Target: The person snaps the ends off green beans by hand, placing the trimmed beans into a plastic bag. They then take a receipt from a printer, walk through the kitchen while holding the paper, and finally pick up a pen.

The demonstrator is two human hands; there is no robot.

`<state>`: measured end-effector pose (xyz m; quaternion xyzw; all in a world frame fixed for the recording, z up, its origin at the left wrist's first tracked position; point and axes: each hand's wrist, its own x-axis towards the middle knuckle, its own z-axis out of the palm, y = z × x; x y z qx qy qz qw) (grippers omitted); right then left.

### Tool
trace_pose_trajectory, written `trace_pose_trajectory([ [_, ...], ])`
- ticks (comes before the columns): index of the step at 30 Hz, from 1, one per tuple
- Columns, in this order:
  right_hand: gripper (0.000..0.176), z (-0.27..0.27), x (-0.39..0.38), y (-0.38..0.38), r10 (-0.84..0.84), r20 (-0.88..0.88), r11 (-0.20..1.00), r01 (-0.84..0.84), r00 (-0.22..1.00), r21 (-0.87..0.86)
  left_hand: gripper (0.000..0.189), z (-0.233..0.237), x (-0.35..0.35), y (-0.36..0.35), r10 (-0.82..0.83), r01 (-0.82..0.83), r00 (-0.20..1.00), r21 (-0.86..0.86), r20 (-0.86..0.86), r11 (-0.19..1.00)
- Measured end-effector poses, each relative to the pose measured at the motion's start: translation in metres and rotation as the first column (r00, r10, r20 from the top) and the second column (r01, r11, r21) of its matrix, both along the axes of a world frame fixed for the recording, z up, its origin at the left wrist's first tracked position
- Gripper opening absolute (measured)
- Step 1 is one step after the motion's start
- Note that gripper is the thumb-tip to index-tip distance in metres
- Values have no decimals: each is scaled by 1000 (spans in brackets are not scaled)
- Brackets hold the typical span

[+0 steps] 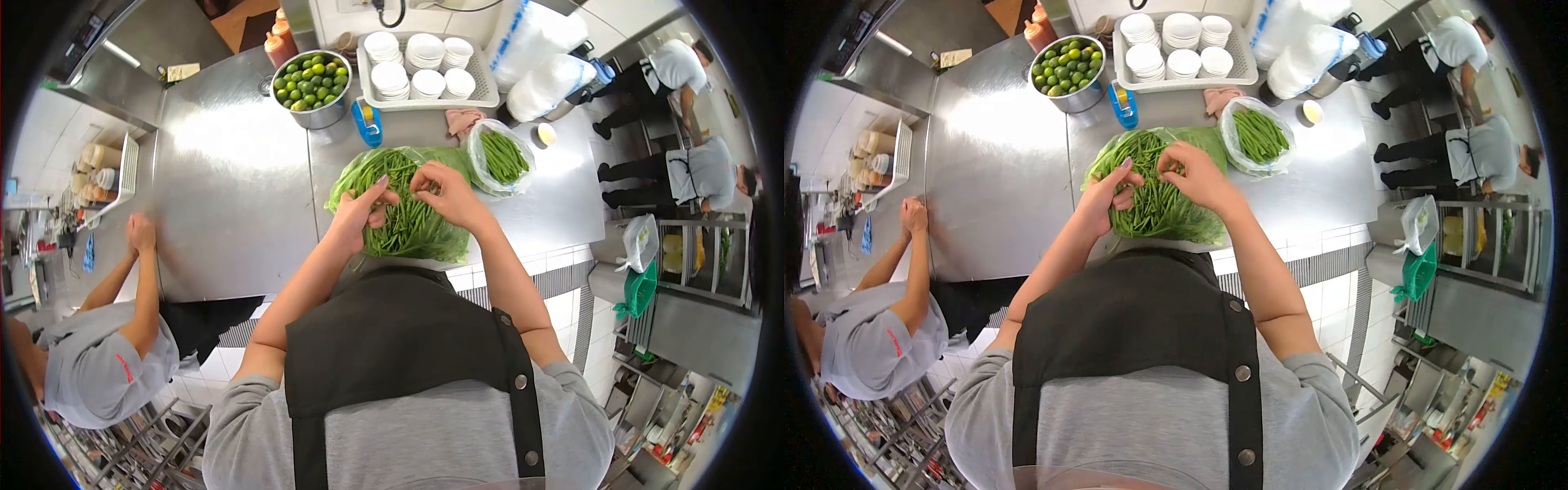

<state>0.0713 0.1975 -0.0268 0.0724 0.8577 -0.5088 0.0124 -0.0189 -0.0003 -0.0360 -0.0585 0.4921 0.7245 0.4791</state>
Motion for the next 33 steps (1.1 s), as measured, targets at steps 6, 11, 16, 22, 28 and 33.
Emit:
trace_pose_trajectory([
  [6,28,-2,-3,-20,-205,-51,833,147,977,-533,18,1,-1,3,31,-35,955,-9,-295,999],
  [11,35,-1,-3,-33,-163,-50,785,99,985,-612,16,7,-3,7,-8,-13,927,-54,-375,998],
  [16,19,9,-1,-30,-147,-29,853,111,989,-510,15,9,-1,6,-31,-16,891,-98,-453,995],
  [22,47,-7,4,-20,-71,63,827,94,995,-554,20,5,-21,-3,158,-127,973,182,-167,975],
  [28,44,-10,12,-42,11,111,772,62,994,-633,19,-14,-51,-19,284,-334,942,423,179,842],
  [33,21,-7,3,-70,-128,39,896,132,991,-425,20,-20,-51,-24,329,-379,925,375,192,846],
])
